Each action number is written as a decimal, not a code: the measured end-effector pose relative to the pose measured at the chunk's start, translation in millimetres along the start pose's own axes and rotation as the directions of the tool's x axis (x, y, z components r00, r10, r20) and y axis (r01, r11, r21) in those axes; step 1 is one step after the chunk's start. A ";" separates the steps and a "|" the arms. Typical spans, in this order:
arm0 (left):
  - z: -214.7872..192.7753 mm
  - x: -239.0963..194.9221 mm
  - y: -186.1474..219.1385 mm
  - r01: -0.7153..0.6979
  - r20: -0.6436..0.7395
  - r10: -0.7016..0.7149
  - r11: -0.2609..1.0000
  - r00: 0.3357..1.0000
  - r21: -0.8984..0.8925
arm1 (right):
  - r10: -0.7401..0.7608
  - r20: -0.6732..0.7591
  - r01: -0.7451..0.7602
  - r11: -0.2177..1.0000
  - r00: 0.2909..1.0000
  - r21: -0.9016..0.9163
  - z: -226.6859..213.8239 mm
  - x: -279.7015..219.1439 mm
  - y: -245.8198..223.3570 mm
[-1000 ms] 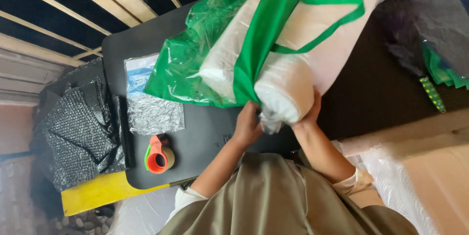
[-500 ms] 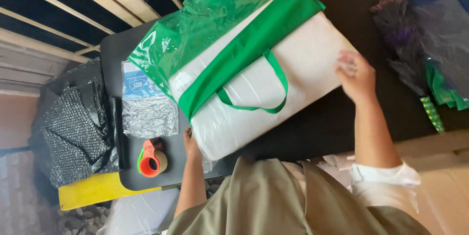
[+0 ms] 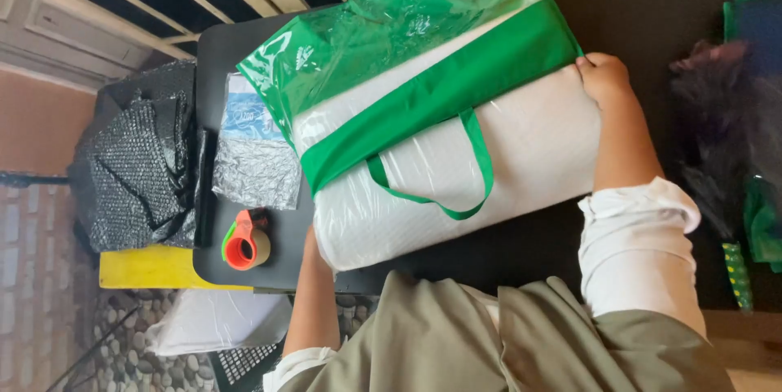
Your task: The person uses a feather duster to wipe a green reusable shopping bag, then places a white bubble-wrapped item and a small packaged item inside the bag. They adjust the contents and wipe the exterior of the bag again.
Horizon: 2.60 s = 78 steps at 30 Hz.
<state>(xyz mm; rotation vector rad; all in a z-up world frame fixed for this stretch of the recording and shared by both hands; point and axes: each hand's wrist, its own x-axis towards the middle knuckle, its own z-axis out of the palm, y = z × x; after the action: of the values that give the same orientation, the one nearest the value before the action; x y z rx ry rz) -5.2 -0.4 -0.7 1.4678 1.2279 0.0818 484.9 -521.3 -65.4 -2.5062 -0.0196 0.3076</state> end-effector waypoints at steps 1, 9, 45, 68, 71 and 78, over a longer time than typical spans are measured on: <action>-3.2 -2.5 -2.3 -0.003 -0.008 0.003 1.000 1.000 -0.003 | 0.069 0.096 -0.080 0.990 0.993 0.120 -13.1 -23.2 -9.1; -4.2 -22.0 -0.5 -0.050 0.004 0.050 0.998 0.999 -0.035 | 0.203 0.260 -0.301 0.854 0.944 0.425 11.0 -178.6 60.7; -52.6 66.0 -56.5 -0.158 0.121 0.169 0.983 0.978 -0.096 | 0.322 -0.191 -0.125 0.746 0.927 0.654 36.7 -397.1 73.5; -139.8 2.5 -101.3 -0.537 0.486 0.376 0.807 0.789 0.246 | 0.332 0.198 -0.379 0.875 0.922 0.300 -40.9 -456.3 104.1; -149.3 -42.3 -81.7 -0.575 0.483 0.388 0.747 0.785 0.334 | 0.247 0.274 -0.349 0.831 0.929 0.433 -36.2 -469.7 141.5; -161.3 -52.0 -133.3 -0.752 0.530 0.535 0.446 0.658 0.485 | 0.234 0.470 -0.401 0.867 0.851 0.295 0.0 -482.1 231.6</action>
<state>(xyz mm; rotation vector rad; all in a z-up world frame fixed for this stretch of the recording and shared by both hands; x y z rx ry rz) -215.1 45.6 -18.5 2.4637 0.3234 -0.0862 2.7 -750.9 -95.1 -1.9987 0.2717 0.9025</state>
